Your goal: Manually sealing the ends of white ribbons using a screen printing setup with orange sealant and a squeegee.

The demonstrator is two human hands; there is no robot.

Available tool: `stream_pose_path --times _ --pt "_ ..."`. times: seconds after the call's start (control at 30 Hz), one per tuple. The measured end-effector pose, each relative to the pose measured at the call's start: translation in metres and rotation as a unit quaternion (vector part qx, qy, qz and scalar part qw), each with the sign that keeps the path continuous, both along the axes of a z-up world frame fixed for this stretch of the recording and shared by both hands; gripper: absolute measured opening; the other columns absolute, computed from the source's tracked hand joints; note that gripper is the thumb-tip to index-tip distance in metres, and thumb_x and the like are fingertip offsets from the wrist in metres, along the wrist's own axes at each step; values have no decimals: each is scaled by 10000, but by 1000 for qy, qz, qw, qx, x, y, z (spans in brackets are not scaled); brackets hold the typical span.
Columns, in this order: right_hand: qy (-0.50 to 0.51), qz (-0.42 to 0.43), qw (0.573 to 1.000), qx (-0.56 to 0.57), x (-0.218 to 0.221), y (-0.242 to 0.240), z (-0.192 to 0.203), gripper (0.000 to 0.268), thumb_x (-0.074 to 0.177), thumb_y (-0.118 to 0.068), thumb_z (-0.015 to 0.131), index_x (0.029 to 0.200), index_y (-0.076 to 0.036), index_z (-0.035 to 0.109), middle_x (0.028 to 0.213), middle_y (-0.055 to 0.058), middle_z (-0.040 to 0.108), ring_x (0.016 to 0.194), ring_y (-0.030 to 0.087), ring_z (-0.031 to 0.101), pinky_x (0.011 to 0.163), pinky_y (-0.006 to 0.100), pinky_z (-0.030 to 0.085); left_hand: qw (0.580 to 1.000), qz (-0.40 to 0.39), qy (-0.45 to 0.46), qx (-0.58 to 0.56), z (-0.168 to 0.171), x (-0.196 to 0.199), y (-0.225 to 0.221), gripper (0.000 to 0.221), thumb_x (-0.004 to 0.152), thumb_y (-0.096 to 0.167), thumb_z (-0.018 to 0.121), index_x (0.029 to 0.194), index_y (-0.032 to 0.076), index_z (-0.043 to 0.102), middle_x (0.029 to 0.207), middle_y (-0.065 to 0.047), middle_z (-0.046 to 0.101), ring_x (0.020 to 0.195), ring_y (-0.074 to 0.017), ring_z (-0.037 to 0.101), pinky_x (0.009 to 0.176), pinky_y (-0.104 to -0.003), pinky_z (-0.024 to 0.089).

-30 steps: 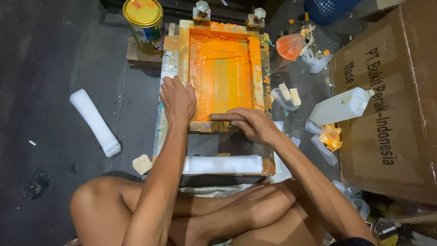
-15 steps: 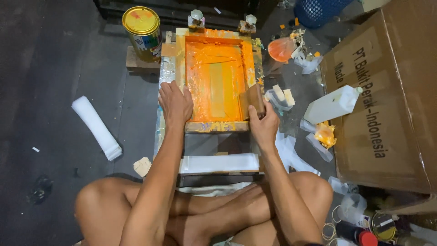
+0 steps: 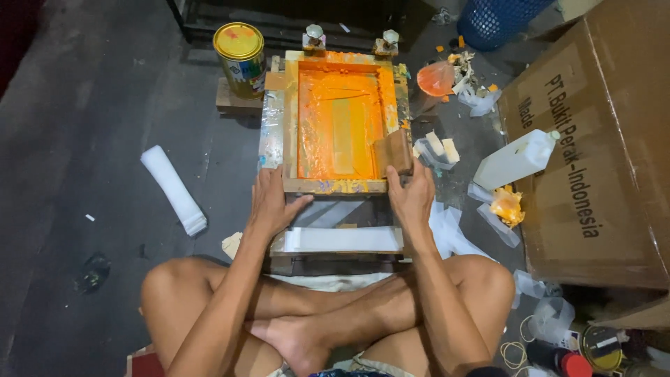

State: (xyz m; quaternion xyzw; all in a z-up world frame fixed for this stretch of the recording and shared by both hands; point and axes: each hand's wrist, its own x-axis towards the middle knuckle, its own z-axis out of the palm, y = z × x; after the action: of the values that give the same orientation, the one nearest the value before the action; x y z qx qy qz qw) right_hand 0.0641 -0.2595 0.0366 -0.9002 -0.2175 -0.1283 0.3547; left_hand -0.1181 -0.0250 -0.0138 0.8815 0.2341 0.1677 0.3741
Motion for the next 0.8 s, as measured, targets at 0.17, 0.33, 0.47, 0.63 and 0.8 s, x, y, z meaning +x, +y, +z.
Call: stream_pose_path --times 0.17,0.33,0.47,0.63,0.8 --pt "31 -2 999 23 -44 -25 29 446 1011 -300 666 1334 5 625 1023 161 640 984 375 669 850 466 528 999 6 -37 -1 -3 -1 0 777 854 402 818 1442 16 489 1180 -160 484 1116 -375 504 954 -460 380" --pt "-19 84 996 10 -63 -35 -13 207 992 -152 653 1182 -86 703 875 65 675 831 277 677 741 386 559 996 42 -72 -7 20 0 -6 750 877 397 802 1456 27 503 1184 -146 477 1088 -390 516 944 -497 390" --pt "-29 164 981 -101 -74 -24 -32 181 941 -303 683 1100 -234 735 886 -24 689 860 211 663 773 340 548 988 79 -131 21 58 19 1 710 952 563 677 1447 79 513 1184 -110 475 1077 -358 546 927 -502 404" --pt "31 256 955 -147 -90 1 4 321 1004 -284 587 1241 -108 714 1179 120 705 1020 283 668 873 382 534 973 123 -194 23 104 48 17 711 1003 627 581 1461 89 503 1194 -90 472 1031 -305 589 898 -483 415" --pt "-16 267 953 -141 -88 9 3 350 997 -217 595 1292 -50 680 1310 160 675 1001 329 670 847 405 552 961 128 -242 37 119 57 22 662 1024 565 648 1429 59 514 1192 -75 475 934 -315 613 817 -473 400"
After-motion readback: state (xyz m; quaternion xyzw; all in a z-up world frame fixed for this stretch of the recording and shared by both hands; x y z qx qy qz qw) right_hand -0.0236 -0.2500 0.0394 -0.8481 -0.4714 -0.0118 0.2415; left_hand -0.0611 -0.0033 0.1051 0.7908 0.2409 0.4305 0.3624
